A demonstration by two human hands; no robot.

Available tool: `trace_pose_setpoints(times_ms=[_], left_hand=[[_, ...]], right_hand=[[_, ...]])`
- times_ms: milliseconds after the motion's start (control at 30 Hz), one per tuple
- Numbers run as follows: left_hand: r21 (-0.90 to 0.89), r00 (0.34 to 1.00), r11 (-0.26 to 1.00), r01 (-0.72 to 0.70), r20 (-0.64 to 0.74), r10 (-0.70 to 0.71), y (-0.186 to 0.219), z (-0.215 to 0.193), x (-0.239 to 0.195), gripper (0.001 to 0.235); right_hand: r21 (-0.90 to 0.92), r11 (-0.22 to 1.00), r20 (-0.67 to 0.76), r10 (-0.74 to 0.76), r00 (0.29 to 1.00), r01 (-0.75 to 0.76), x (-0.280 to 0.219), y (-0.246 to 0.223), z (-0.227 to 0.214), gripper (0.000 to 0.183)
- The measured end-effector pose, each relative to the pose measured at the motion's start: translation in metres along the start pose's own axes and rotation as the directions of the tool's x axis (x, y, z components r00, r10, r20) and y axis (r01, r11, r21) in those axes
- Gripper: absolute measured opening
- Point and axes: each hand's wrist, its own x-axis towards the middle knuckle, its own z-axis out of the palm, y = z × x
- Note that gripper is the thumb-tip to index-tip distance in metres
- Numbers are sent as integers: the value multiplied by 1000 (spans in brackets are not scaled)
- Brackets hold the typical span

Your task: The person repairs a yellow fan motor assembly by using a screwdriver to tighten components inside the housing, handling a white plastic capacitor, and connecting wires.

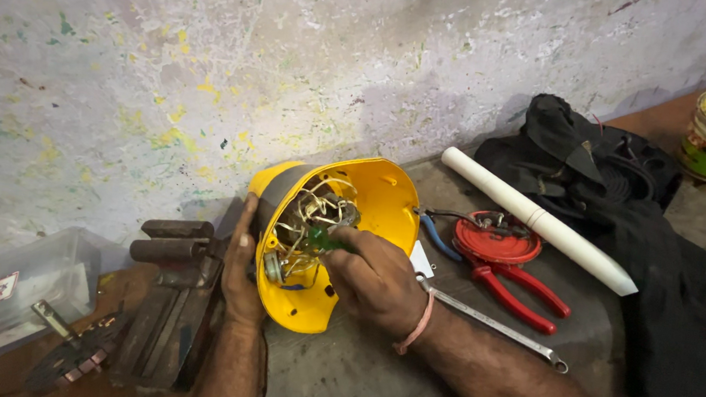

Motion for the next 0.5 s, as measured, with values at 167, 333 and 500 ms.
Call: trace_pose_setpoints(times_ms=[167, 333, 500], left_hand=[[88, 999, 996, -34, 2, 34, 2, -1, 1, 69], [100, 1000, 995, -30, 3, 30, 4, 0, 0, 68], [62, 1000, 998, -16, 7, 16, 7, 3, 1, 69]], right_hand=[[-16, 1000, -11, -15, 1000, 15, 0, 1, 5, 21], [0, 1000, -18, -28, 999, 28, -2, 5, 8, 23], [-8, 1000, -22, -25, 999, 24, -4, 7, 9, 24]])
